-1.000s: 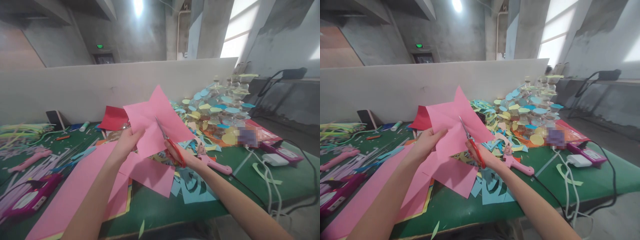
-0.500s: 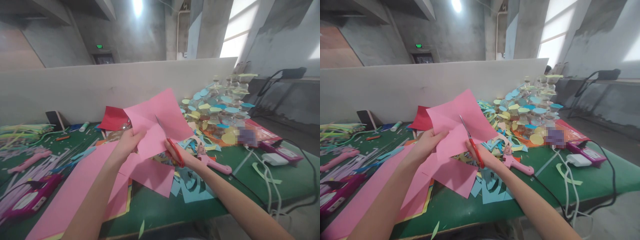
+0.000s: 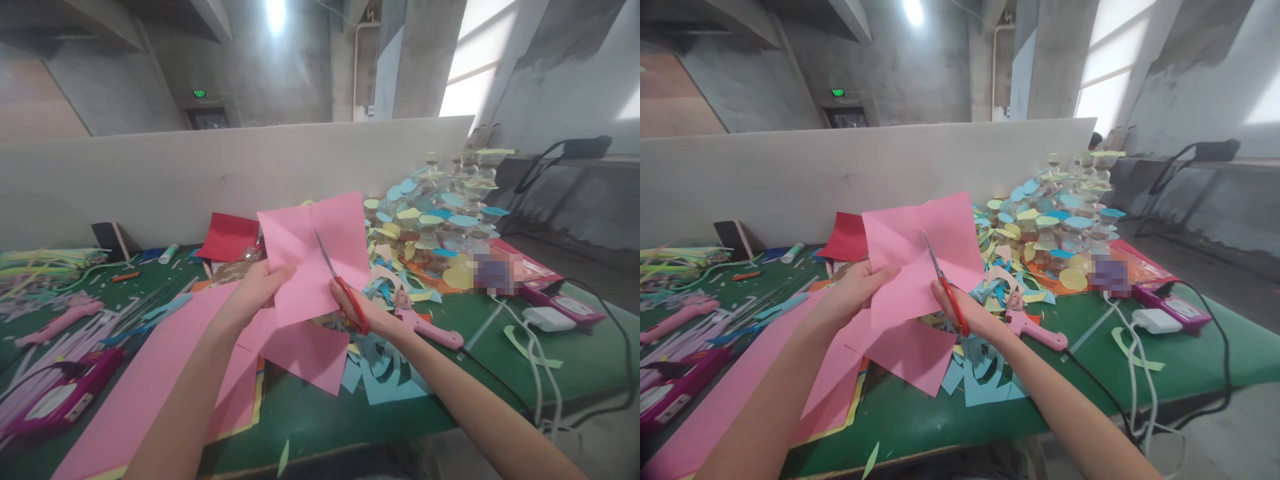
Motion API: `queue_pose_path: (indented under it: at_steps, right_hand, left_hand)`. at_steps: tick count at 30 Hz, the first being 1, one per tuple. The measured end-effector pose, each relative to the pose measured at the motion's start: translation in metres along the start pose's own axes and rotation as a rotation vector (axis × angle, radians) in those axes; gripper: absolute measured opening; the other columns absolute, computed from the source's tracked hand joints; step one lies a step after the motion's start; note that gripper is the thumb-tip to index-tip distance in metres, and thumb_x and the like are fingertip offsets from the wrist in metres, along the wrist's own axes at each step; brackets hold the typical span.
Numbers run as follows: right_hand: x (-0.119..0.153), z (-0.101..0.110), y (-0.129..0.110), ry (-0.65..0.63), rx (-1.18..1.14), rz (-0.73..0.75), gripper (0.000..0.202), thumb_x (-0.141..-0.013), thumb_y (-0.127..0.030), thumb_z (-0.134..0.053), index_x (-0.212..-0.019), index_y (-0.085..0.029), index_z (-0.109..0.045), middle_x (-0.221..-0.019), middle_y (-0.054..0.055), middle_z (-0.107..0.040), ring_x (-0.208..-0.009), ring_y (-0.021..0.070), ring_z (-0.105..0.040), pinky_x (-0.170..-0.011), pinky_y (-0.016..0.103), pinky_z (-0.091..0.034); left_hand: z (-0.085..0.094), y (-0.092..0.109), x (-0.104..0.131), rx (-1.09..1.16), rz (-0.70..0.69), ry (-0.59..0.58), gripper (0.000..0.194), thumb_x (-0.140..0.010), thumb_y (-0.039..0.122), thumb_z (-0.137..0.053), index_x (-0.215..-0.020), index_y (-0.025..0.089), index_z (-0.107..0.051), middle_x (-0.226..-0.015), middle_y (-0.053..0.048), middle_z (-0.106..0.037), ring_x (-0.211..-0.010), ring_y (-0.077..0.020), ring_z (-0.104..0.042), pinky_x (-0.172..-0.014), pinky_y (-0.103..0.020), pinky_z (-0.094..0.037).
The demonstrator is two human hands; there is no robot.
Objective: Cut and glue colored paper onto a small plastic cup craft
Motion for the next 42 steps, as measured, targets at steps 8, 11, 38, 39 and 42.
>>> queue_pose_path:
  at_steps: [8, 11, 38, 39, 42]
  right_hand:
    - [-0.002, 0.003, 0.011, 0.048, 0.017, -0.111, 0.058, -0.087, -0.075, -0.025, -0.064, -0.024, -0.04, -0.049, -0.003, -0.041, -0.043, 0.0141, -0.042, -0.049, 0.03, -0.039]
    - [0.001, 0.002, 0.002, 0.037, -0.03, -0.058, 0.053, -0.088, -0.072, -0.028, -0.069, -0.024, -0.04, -0.054, -0.003, -0.04, -0.047, 0.0149, -0.041, -0.05, 0.03, -0.038]
    - [0.0, 0.001, 0.0, 0.047, -0.087, -0.039, 0.05, -0.088, -0.07, -0.036, -0.071, -0.024, -0.036, -0.06, -0.005, -0.036, -0.052, 0.0123, -0.035, -0.052, 0.026, -0.032]
    - [-0.002, 0.002, 0.002, 0.06, -0.054, -0.042, 0.051, -0.089, -0.07, -0.033, -0.069, -0.023, -0.036, -0.059, -0.005, -0.037, -0.052, 0.0125, -0.035, -0.052, 0.027, -0.031]
    - [-0.003, 0.005, 0.003, 0.083, -0.008, -0.057, 0.051, -0.09, -0.069, -0.031, -0.067, -0.023, -0.038, -0.058, -0.004, -0.039, -0.052, 0.0129, -0.037, -0.052, 0.028, -0.033]
  left_hand:
    - [-0.003, 0.003, 0.001, -0.069, -0.028, -0.023, 0.024, -0.077, 0.037, -0.066, -0.071, 0.016, -0.057, -0.051, 0.006, -0.043, -0.041, -0.006, -0.036, -0.038, -0.016, -0.025]
    - [-0.005, 0.001, 0.0, -0.074, -0.019, -0.041, 0.026, -0.077, 0.04, -0.065, -0.072, 0.016, -0.056, -0.054, 0.005, -0.045, -0.044, -0.0069, -0.039, -0.039, -0.017, -0.026]
    - [-0.018, -0.003, 0.008, -0.24, 0.04, -0.223, 0.049, -0.073, 0.049, -0.066, -0.062, 0.023, -0.026, -0.061, 0.007, -0.016, -0.051, -0.0072, -0.014, -0.046, -0.025, -0.008]
    - [-0.018, -0.003, 0.007, -0.241, 0.04, -0.228, 0.049, -0.073, 0.049, -0.065, -0.063, 0.023, -0.025, -0.061, 0.007, -0.016, -0.051, -0.0073, -0.014, -0.046, -0.025, -0.008]
    - [-0.018, -0.004, 0.007, -0.241, 0.038, -0.237, 0.049, -0.073, 0.049, -0.065, -0.064, 0.023, -0.026, -0.062, 0.006, -0.017, -0.052, -0.0076, -0.014, -0.047, -0.025, -0.008]
Point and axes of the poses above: each hand's wrist, its own x-axis away from the middle knuckle, its own z-axis out of the back of the hand, y = z × x, the point moved 10 cm from there along -x, towards the middle knuckle
